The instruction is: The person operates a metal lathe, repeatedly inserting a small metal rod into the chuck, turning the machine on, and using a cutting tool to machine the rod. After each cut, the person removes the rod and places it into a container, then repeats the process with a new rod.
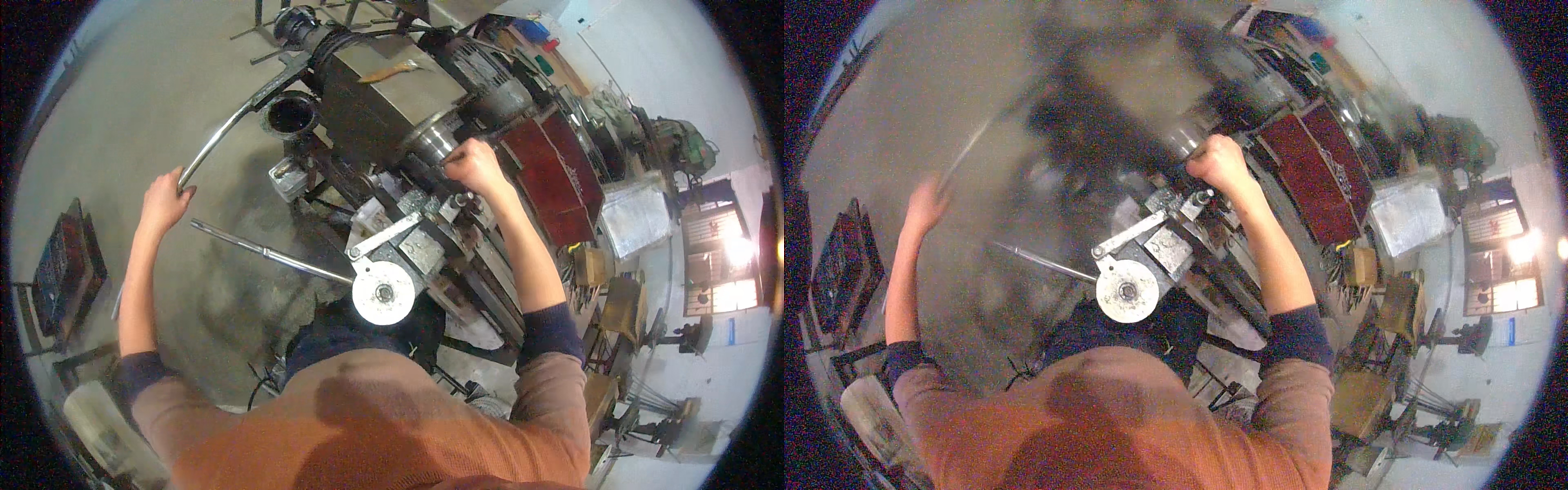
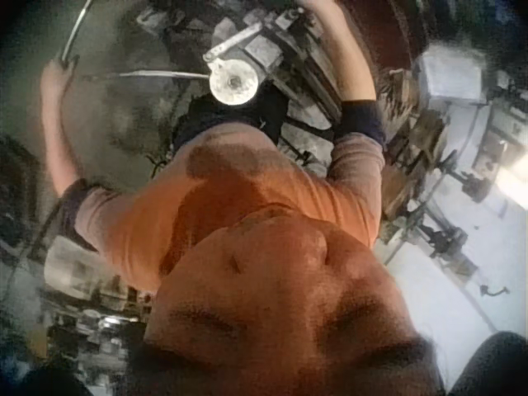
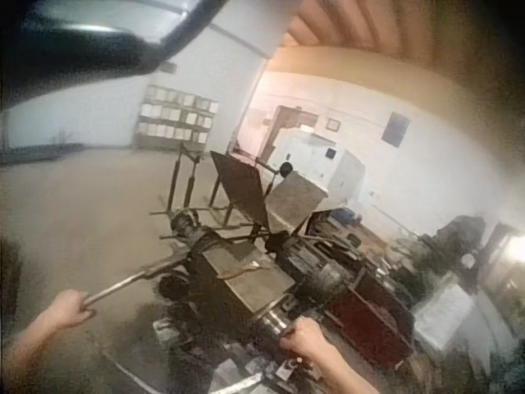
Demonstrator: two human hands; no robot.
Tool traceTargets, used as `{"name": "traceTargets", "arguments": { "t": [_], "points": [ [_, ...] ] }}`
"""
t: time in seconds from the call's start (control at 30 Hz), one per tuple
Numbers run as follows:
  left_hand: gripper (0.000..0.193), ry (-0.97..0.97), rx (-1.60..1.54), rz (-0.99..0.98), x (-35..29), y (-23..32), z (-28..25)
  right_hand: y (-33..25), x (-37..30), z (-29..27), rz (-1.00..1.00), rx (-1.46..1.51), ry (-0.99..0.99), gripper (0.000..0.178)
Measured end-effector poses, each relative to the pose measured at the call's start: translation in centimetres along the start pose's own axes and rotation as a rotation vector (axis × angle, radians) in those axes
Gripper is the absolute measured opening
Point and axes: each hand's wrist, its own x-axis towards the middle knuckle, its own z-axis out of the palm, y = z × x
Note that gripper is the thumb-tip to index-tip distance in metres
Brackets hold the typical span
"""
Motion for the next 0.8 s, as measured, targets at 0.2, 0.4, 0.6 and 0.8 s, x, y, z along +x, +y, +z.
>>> {"name": "traceTargets", "arguments": {
  "t": [0.2,0.4,0.6,0.8],
  "points": [
    [0.016,-0.04,0.471,-0.302,10.6,-9.5,0.2,-1.3,-0.4,-0.3,0.017,0.004,0.077,0.018],
    [0.026,0.021,0.404,-0.439,16.3,-13.7,2.7,-1.6,0.0,-0.5,0.13,-0.029,0.013,0.02],
    [0.036,0.487,0.038,0.119,14.4,-2.0,5.2,-0.8,0.1,-0.2,0.127,-0.002,0.053,0.022],
    [0.026,-0.279,-0.116,0.002,12.6,8.8,15.4,-0.5,-4.7,-3.7,0.039,0.141,0.311,0.026]
  ]
}}
